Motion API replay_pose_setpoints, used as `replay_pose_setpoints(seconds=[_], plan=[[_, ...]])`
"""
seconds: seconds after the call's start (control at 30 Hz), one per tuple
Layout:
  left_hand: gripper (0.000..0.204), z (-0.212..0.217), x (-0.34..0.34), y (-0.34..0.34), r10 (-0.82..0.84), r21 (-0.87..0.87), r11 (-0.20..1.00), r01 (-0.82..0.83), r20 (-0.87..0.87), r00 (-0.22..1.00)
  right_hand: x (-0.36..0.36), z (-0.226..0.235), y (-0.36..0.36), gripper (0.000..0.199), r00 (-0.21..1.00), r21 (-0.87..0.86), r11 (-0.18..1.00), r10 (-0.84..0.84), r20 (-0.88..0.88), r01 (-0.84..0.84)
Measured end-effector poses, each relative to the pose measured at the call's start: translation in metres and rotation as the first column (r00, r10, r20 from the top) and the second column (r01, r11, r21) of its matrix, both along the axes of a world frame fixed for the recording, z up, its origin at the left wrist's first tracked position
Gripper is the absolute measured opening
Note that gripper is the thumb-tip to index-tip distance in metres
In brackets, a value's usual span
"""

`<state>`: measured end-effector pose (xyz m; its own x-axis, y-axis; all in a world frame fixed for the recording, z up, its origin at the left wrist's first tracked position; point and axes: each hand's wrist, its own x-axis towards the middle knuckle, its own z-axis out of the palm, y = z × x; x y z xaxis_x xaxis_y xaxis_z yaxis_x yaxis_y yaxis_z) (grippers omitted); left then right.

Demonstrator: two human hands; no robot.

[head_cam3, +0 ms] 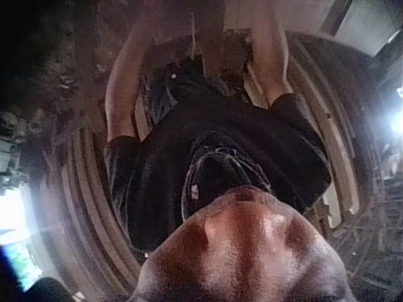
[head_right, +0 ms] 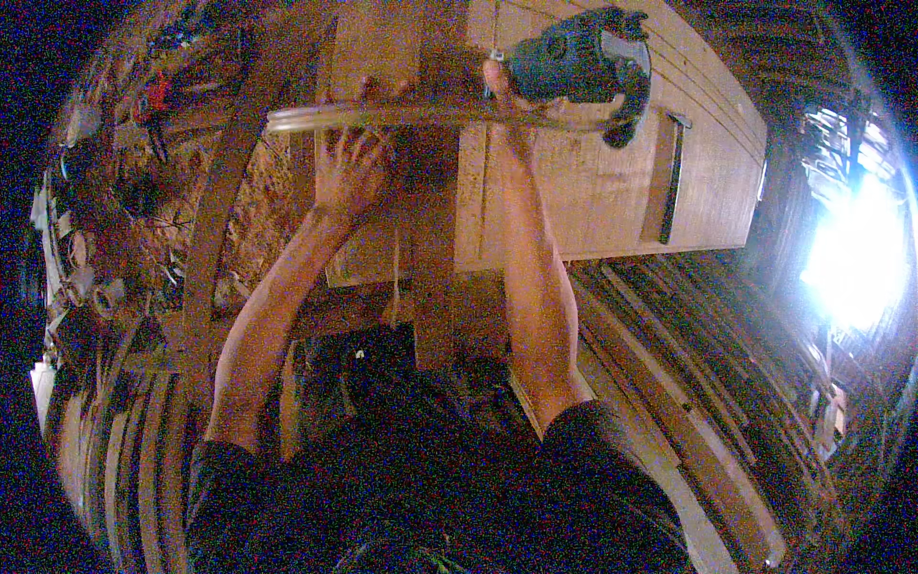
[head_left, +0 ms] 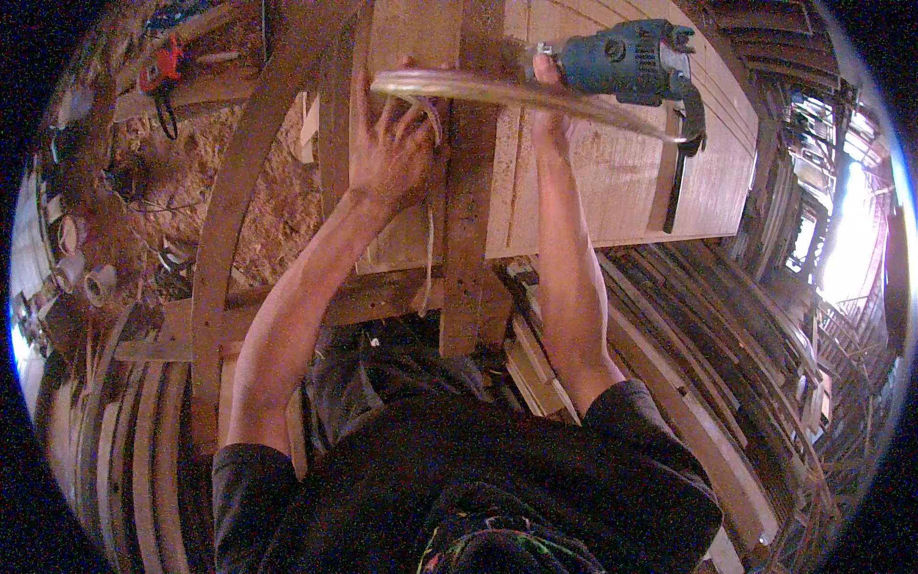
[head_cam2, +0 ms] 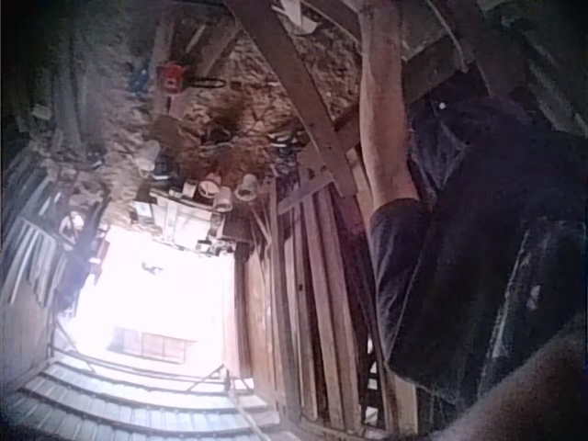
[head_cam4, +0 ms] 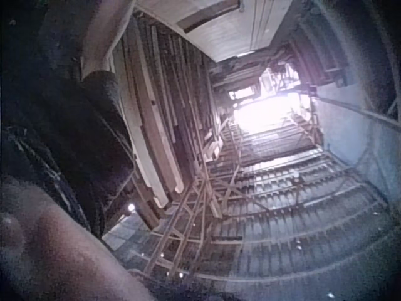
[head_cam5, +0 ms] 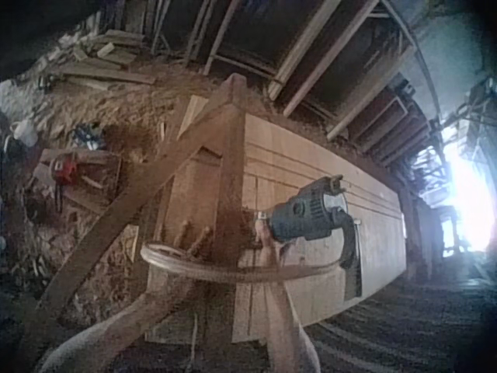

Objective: The person marks a curved line on a large wooden panel using a pencil and a flexible batten. They then use a hammer to tap a wooden batten into place as a guide and operate a handheld router to cut along the marked curve.

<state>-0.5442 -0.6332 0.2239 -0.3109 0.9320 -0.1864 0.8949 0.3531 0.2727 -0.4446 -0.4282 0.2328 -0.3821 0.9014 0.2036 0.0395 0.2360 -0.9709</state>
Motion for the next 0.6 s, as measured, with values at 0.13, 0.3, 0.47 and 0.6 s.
replay_pose_setpoints(seconds=[0.13, 0.3, 0.47, 0.6], plan=[[0.046, -0.013, 0.001, -0.012, 0.056, 0.213, 0.976, -0.037, -0.083, 0.995, -0.022, -0.011, 0.013, 0.065, 0.999, -0.009, 1.000, 0.029, -0.031, -0.030], [0.053, -0.014, -0.001, -0.009, 0.032, 0.245, 0.970, -0.002, -0.117, 0.993, -0.033, -0.012, 0.031, 0.065, 0.998, 0.017, 0.999, 0.046, -0.041, -0.045], [0.056, -0.024, 0.000, -0.008, 0.058, 0.378, 0.924, -0.049, -0.012, 0.998, -0.047, -0.014, 0.046, 0.066, 0.996, 0.011, 0.997, 0.082, -0.046, -0.081], [0.056, -0.023, 0.001, -0.005, 0.069, 0.415, 0.907, -0.067, 0.010, 0.998, -0.059, -0.014, 0.057, 0.066, 0.994, 0.009, 0.995, 0.103, -0.040, -0.103]])
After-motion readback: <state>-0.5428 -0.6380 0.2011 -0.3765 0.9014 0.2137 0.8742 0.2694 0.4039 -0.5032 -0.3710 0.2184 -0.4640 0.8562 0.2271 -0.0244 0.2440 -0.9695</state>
